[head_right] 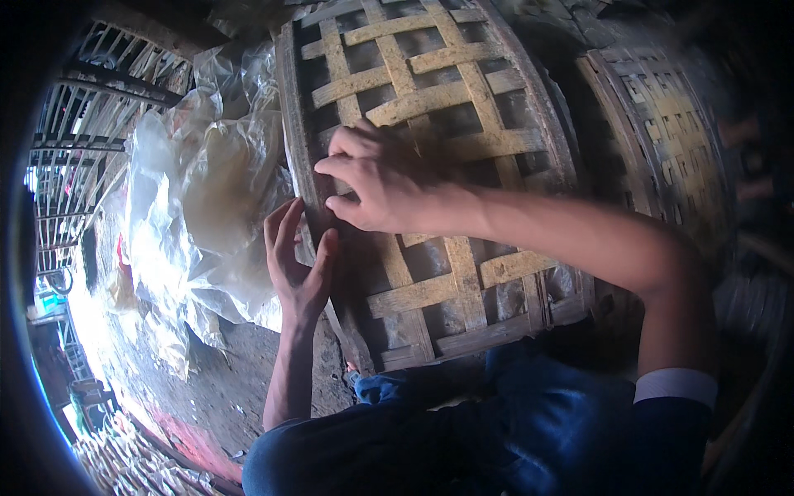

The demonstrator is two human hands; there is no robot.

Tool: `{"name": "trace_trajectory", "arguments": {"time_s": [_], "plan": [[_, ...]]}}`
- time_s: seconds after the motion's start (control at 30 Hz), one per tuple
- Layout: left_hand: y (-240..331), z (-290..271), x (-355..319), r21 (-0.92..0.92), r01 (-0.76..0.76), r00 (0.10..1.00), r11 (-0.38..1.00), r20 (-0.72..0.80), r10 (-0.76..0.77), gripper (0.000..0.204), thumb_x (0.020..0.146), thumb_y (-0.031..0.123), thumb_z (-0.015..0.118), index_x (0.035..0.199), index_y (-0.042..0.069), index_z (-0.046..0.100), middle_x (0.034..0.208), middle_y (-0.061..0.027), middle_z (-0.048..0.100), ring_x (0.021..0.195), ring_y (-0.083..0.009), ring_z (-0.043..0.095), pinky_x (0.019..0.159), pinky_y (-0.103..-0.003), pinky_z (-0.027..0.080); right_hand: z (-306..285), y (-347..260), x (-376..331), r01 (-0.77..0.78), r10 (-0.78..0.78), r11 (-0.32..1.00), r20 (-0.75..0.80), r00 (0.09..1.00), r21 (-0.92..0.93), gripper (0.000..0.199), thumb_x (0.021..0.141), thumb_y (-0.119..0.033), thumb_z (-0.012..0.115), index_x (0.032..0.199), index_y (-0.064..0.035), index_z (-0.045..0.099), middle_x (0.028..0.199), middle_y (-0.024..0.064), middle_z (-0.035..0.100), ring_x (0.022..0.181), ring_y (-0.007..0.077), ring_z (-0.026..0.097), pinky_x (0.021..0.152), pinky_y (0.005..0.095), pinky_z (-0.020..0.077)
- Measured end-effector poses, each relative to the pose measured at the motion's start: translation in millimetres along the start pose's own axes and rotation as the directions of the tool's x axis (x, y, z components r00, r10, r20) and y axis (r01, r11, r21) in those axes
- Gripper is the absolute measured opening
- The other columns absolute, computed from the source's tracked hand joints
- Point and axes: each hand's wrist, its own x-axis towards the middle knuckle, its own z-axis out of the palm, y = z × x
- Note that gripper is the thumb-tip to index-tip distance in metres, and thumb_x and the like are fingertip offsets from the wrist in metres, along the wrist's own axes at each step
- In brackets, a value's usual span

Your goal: The person places a plastic sheet over a wooden lattice tray and presses the edges to secure it. They then lift and reposition the tray, repeating the process with another tray.

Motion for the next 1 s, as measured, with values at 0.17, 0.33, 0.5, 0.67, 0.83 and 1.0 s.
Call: {"name": "trace_trajectory", "arguments": {"time_s": [0.17, 0.33, 0.5, 0.67, 0.83, 1.0], "plan": [[-13, 0, -13, -0.051, 0.009, 0.996, 0.999, 0.092, -0.004, 0.060, 0.095, 0.035, 0.065, 0.144, 0.004, 0.052, 0.145, -0.0183, 0.045, 0.136, -0.0305, 0.043, 0.111, -0.042, 0.036, -1, -1, -10, -0.059, 0.060, 0.997, 0.018, 0.998, -0.042, 0.035, 0.076, -0.017, 0.079, 0.106, -0.0013, 0.073, 0.101, 0.0100, 0.058, 0.097, 0.0269, 0.054, 0.086, 0.0401, 0.0460], [-13, 2, -15, -0.113, 0.041, 0.996, 0.993, 0.084, -0.031, 0.063, 0.095, 0.038, 0.064, 0.144, 0.002, 0.050, 0.146, -0.0191, 0.042, 0.139, -0.0310, 0.040, 0.116, -0.044, 0.030, 1, -1, -7, 0.004, -0.003, 0.998, 0.008, 1.000, -0.065, 0.030, 0.076, -0.015, 0.079, 0.103, -0.0023, 0.074, 0.098, 0.0088, 0.056, 0.094, 0.0254, 0.053, 0.086, 0.0384, 0.0464], [-13, 3, -14, -0.137, 0.040, 0.997, 0.990, 0.074, -0.030, 0.063, 0.093, 0.034, 0.065, 0.144, 0.001, 0.051, 0.144, -0.0196, 0.043, 0.137, -0.0314, 0.041, 0.115, -0.044, 0.032, -1, -3, -6, 0.012, -0.012, 0.998, 0.006, 1.000, -0.054, 0.021, 0.077, -0.015, 0.079, 0.094, -0.0045, 0.074, 0.097, 0.0082, 0.058, 0.093, 0.0245, 0.055, 0.085, 0.0369, 0.0474], [-19, 7, -16, -0.206, 0.052, 0.998, 0.977, 0.042, -0.044, 0.061, 0.089, 0.024, 0.068, 0.143, 0.001, 0.051, 0.140, -0.0205, 0.043, 0.134, -0.0323, 0.043, 0.113, -0.044, 0.034, -4, -3, -6, 0.023, -0.023, 1.000, 0.022, 0.999, -0.007, 0.017, 0.076, -0.016, 0.080, 0.089, -0.0066, 0.073, 0.096, 0.0079, 0.059, 0.092, 0.0247, 0.057, 0.083, 0.0373, 0.0476], [-21, 9, -16, -0.214, 0.052, 0.998, 0.976, 0.033, -0.046, 0.062, 0.089, 0.027, 0.068, 0.143, 0.001, 0.052, 0.140, -0.0205, 0.043, 0.134, -0.0327, 0.043, 0.114, -0.044, 0.033, -5, -1, -4, 0.002, -0.007, 0.997, 0.066, 0.998, 0.074, 0.023, 0.072, -0.016, 0.083, 0.089, -0.0064, 0.070, 0.095, 0.0078, 0.056, 0.093, 0.0256, 0.055, 0.082, 0.0375, 0.0460], [-24, 6, -16, -0.181, 0.043, 0.997, 0.982, 0.074, -0.030, 0.063, 0.093, 0.032, 0.066, 0.146, 0.002, 0.048, 0.146, -0.0169, 0.039, 0.138, -0.0290, 0.040, 0.113, -0.043, 0.035, -9, -3, -3, -0.028, 0.019, 0.997, 0.119, 0.993, 0.070, 0.026, 0.070, -0.019, 0.084, 0.088, -0.0069, 0.069, 0.095, 0.0074, 0.056, 0.094, 0.0261, 0.055, 0.085, 0.0382, 0.0458]]}}
